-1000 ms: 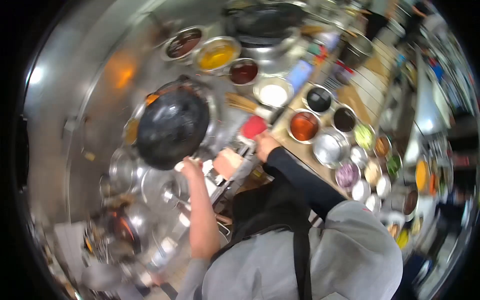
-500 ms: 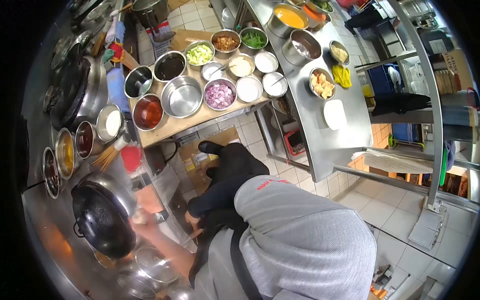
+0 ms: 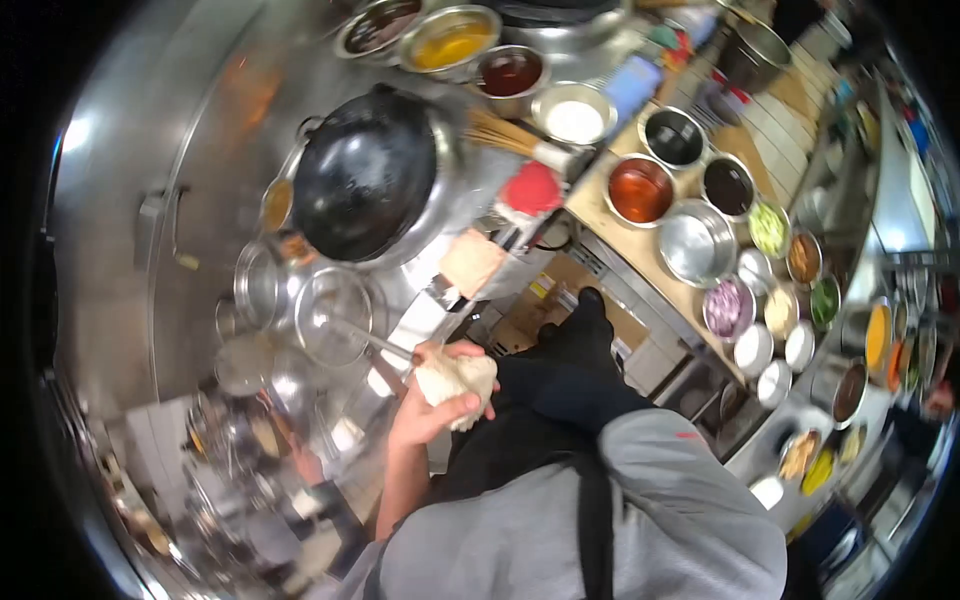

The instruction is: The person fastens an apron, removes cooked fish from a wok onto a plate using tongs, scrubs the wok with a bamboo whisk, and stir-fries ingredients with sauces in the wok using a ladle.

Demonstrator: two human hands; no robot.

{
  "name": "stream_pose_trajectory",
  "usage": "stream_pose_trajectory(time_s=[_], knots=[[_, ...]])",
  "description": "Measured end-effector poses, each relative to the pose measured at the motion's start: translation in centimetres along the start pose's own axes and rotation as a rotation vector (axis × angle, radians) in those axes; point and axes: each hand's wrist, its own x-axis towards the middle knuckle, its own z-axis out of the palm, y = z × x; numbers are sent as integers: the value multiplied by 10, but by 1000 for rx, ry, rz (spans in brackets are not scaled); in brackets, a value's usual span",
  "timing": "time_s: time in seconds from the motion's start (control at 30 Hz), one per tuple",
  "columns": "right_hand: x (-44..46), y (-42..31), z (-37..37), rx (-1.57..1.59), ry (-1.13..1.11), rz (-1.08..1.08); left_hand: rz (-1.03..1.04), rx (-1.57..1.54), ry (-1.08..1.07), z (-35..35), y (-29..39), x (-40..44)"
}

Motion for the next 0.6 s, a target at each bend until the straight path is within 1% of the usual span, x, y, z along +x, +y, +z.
stream_pose_trajectory(time_s=[0.03, 0.07, 0.1, 0.13, 0.17, 0.2, 0.23, 0.27, 0.3, 0.33, 0.37, 0.4, 0.47, 0.5, 0.53, 0.57, 0.6], knots=[[-2, -3, -8, 175, -6, -28, 22, 25, -6, -7, 6, -13], [-13, -8, -17, 361, -39, -2, -23, 31, -92, -22, 5, -25], [-32, -17, -31, 577, -57, 54, -55, 65, -102, -34, 6, -31], [-60, -39, -65, 546, -129, 242, -88, 105, -110, -37, 6, -29], [-83, -92, -91, 476, 11, 379, -129, 138, -84, -44, 5, -21], [-96, -89, -105, 404, 146, 281, -175, 165, -56, -53, 4, -12], [-108, -98, -125, 458, 207, 281, -227, 193, -31, -60, 1, -1], [-120, -107, -145, 511, 269, 277, -175, 343, 29, -66, -4, 14], [-125, -123, -161, 415, 359, 295, -125, 413, 34, -77, -15, 34], [-126, -134, -180, 471, 440, 261, -73, 482, 36, -88, -27, 59], [-124, -147, -200, 426, 512, 248, -166, 515, 76, -95, -32, 84], [-117, -159, -223, 387, 595, 232, -178, 576, 162, -104, -43, 111], [-99, -165, -280, 256, 667, 196, -231, 702, 307, -117, -44, 159], [-87, -168, -307, 68, 743, 185, -298, 808, 417, -119, -41, 181], [-75, -170, -337, -34, 778, 299, -370, 912, 529, -119, -39, 201], [-65, -171, -361, -197, 823, 255, -444, 1013, 646, -120, -40, 217], [-52, -142, -392, -369, 871, 171, -479, 1012, 699, -122, -45, 231]])
